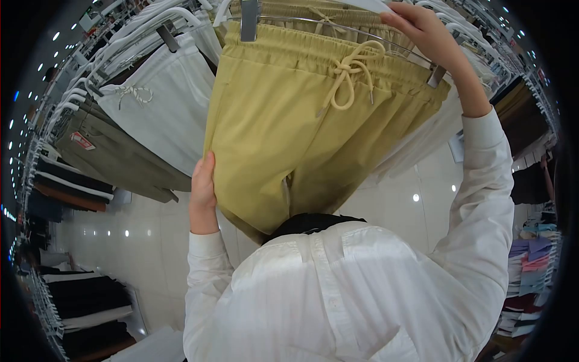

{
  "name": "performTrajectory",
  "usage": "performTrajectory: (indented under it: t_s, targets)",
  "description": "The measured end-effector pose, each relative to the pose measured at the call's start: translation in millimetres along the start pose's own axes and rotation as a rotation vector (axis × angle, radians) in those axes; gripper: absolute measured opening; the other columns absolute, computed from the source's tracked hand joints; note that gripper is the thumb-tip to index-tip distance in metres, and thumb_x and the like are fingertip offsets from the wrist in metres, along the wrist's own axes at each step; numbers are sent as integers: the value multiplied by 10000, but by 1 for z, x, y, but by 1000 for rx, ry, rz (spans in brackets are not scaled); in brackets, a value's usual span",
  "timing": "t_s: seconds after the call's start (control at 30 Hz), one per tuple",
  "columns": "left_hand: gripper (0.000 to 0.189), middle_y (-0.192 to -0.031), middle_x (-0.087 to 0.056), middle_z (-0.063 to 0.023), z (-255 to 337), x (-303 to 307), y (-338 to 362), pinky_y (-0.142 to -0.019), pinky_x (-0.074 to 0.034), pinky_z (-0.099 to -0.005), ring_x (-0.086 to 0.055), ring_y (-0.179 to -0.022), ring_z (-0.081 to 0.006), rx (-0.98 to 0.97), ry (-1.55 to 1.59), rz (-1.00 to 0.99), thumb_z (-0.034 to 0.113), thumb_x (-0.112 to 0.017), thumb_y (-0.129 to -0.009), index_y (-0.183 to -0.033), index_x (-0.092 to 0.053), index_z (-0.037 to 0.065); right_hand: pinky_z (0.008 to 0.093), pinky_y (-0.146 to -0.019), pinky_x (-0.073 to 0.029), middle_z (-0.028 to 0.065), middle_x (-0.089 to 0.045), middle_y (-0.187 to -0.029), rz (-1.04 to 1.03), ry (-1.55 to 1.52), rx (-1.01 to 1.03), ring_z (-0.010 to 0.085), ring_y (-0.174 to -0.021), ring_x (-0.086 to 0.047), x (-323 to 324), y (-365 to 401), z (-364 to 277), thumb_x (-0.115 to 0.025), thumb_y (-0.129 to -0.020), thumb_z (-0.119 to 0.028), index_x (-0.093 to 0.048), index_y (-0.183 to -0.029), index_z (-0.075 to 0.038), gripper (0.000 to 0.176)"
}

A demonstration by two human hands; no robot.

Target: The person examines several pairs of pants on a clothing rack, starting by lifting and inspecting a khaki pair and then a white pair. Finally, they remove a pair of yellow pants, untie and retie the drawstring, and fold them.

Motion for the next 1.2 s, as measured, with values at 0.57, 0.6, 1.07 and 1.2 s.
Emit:
performTrajectory:
  t_s: [0.57, 0.6, 1.07, 1.2]
  targets:
    - [546, -1070, -524, -154, -68, -243, 44, -783, -417, -379, -513, -976, -276, -142, -498, -1207, 244, -566, -812, -1268, -358, 27, 313, -603, -467, 66, -606, -737, 1186, 149, 138, 176, -641, -580, 90, 95, 92, -529, -863, -289, -559, -917, -48, 249]
    - [546, -1070, -524, -154, -78, -251, 43, -783, -417, -379, -513, -976, -276, -148, -471, -1224, 244, -566, -812, -1268, -358, 27, 312, -604, -466, 67, -606, -739, 1183, 66, 129, 176, -643, -580, 94, 99, 86, -528, -864, -288, -558, -919, -48, 248]
    - [1028, -1416, -113, -200, -116, -238, -95, -1066, -146, -367, -131, -1319, -277, -408, -381, -481, 289, -732, -674, -1364, -35, -20, 296, -621, -461, 75, -606, -760, 1077, -313, -72, 168, -662, -573, 79, 194, 48, -517, -872, -275, -547, -944, -39, 248]
    - [991, -1364, -210, -230, -81, -146, -124, -1039, -211, -346, -246, -1267, -286, -420, -552, 248, 236, -734, -686, -1352, -52, -35, 291, -625, -460, 78, -605, -767, 1064, -356, -100, 165, -667, -571, 76, 195, 53, -514, -874, -271, -543, -951, -37, 248]
Point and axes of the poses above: each hand's wrist, its own y-axis away from the middle knuckle, its own x-axis out of the back of the hand, z = x × y, the point moved 10 cm from there along -y, towards the middle knuckle
